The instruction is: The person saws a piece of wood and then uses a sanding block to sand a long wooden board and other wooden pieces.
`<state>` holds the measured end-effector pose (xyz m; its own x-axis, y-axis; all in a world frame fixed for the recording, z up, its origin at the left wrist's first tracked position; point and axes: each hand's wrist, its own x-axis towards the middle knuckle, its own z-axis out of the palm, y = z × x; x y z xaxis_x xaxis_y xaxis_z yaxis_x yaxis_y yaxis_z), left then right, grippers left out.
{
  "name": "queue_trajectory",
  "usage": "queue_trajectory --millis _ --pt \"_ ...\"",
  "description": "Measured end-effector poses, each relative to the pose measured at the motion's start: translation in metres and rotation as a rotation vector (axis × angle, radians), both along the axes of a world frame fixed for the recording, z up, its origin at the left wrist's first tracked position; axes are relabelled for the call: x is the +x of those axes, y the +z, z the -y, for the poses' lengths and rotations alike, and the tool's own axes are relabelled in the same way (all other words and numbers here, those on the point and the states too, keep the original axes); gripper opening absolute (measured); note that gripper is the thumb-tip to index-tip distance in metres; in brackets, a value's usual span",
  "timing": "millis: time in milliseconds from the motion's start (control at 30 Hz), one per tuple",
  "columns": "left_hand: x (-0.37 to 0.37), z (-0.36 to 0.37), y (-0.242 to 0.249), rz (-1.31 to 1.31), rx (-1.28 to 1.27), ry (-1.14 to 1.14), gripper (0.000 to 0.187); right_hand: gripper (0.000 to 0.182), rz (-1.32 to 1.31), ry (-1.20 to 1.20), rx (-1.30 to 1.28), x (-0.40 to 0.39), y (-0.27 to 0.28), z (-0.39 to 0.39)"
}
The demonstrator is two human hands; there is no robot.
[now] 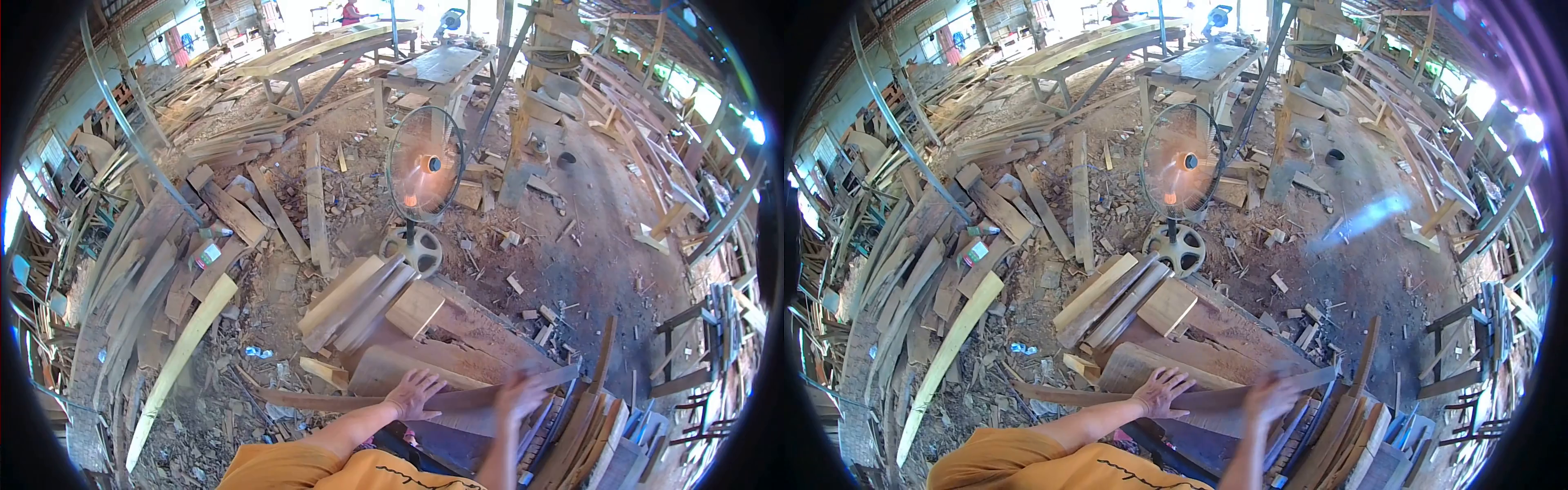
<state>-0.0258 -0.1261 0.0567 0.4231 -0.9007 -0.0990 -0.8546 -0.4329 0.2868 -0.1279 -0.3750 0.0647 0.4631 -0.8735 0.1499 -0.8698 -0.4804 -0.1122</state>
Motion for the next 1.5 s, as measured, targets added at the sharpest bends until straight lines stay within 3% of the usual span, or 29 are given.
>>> queue_trajectory --millis 67,100,167,233,267,300,333,400,467,500,533,567,600,667,733,867,933,1033,1067,1100,1167,1200,1267,1367,1400,1433,1500 --pt "0.001 0.001 -0.004 -0.015 0.042 -0.018 0.090 0.062 0.041 0.327 -0.139 -0.004 -0.035 -0.088" --pt "0.001 0.000 -0.011 0.023 0.041 -0.014 0.091 0.062 0.031 0.313 -0.134 -0.008 -0.023 -0.088" --pt "-0.002 0.001 -0.008 0.048 0.037 0.010 0.094 0.060 -0.016 0.460 0.210 -0.006 0.009 -0.088" --pt "-0.004 0.000 -0.006 0.039 0.027 0.014 0.094 0.058 0.099 0.235 -0.091 -0.013 -0.015 -0.002" --pt "-0.002 0.001 -0.006 0.036 0.003 0.025 0.094 0.058 0.011 0.053 -0.104 -0.016 -0.021 0.050" --pt "-0.003 0.001 -0.004 0.043 0.013 0.017 0.094 0.061 0.092 -0.044 -0.136 -0.020 -0.010 0.093" --pt "-0.003 0.002 -0.002 0.040 0.016 0.015 0.094 0.064 0.068 -0.200 0.068 -0.022 0.003 0.133" --pt "-0.001 -0.001 -0.002 0.039 0.019 0.012 0.094 0.065 0.096 -0.192 -0.037 -0.025 -0.004 0.167" --pt "-0.003 -0.001 -0.005 0.060 -0.024 0.018 0.093 0.065 0.013 -0.307 -0.052 -0.007 -0.018 0.135" --pt "-0.004 0.000 -0.006 0.044 -0.024 -0.013 0.093 0.060 0.039 -0.173 0.112 0.002 0.007 0.090" --pt "-0.001 0.001 -0.005 0.047 -0.018 0.011 0.093 0.052 0.102 0.076 -0.101 -0.002 -0.032 0.048" --pt "0.000 0.002 -0.005 0.041 -0.010 0.016 0.094 0.045 0.105 0.208 -0.156 0.000 -0.022 -0.006" --pt "0.003 0.004 -0.002 -0.040 0.007 0.013 0.093 0.040 -0.010 0.331 0.159 0.011 0.017 -0.049" --pt "0.002 0.003 -0.022 0.030 0.032 0.003 0.091 0.036 0.289 0.446 0.249 0.010 0.009 -0.109" --pt "-0.002 0.003 -0.012 -0.025 0.027 -0.090 0.091 0.042 0.287 0.476 0.139 0.003 0.007 -0.075" --pt "-0.003 0.011 -0.009 0.042 -0.068 -0.020 0.088 0.046 0.271 -0.068 -0.085 -0.017 -0.007 0.108" --pt "0.000 0.011 -0.010 0.053 -0.096 -0.022 0.086 0.044 0.237 -0.194 0.032 -0.022 0.004 0.161" --pt "-0.002 0.011 -0.012 0.088 -0.094 -0.035 0.090 0.039 0.277 -0.223 -0.088 -0.007 -0.011 0.117" --pt "-0.002 0.010 -0.012 0.079 -0.084 -0.025 0.091 0.040 0.230 -0.145 0.008 -0.001 0.011 0.067" --pt "-0.003 0.008 -0.013 0.072 -0.070 -0.015 0.091 0.041 0.327 0.041 -0.123 -0.001 0.001 0.018" --pt "-0.003 0.005 -0.019 0.079 -0.067 -0.029 0.092 0.041 0.159 0.224 0.274 0.003 0.001 -0.073" --pt "0.000 0.002 -0.022 0.084 -0.052 -0.035 0.092 0.043 0.229 0.390 0.427 -0.001 -0.003 -0.097" --pt "-0.001 0.003 -0.024 0.116 -0.049 -0.046 0.092 0.046 0.126 0.401 0.245 -0.009 -0.004 -0.072" --pt "-0.001 0.006 -0.021 0.108 -0.083 -0.033 0.089 0.039 0.268 -0.033 -0.054 -0.022 -0.011 0.062" --pt "-0.002 0.005 -0.019 0.120 -0.086 -0.032 0.089 0.040 0.369 -0.120 -0.016 -0.029 -0.006 0.107" --pt "-0.002 0.005 -0.018 0.111 -0.089 -0.032 0.089 0.038 0.270 -0.239 0.069 -0.032 0.002 0.143" --pt "-0.002 0.007 -0.015 0.108 -0.099 -0.032 0.090 0.036 0.311 -0.301 -0.023 -0.027 0.003 0.162"
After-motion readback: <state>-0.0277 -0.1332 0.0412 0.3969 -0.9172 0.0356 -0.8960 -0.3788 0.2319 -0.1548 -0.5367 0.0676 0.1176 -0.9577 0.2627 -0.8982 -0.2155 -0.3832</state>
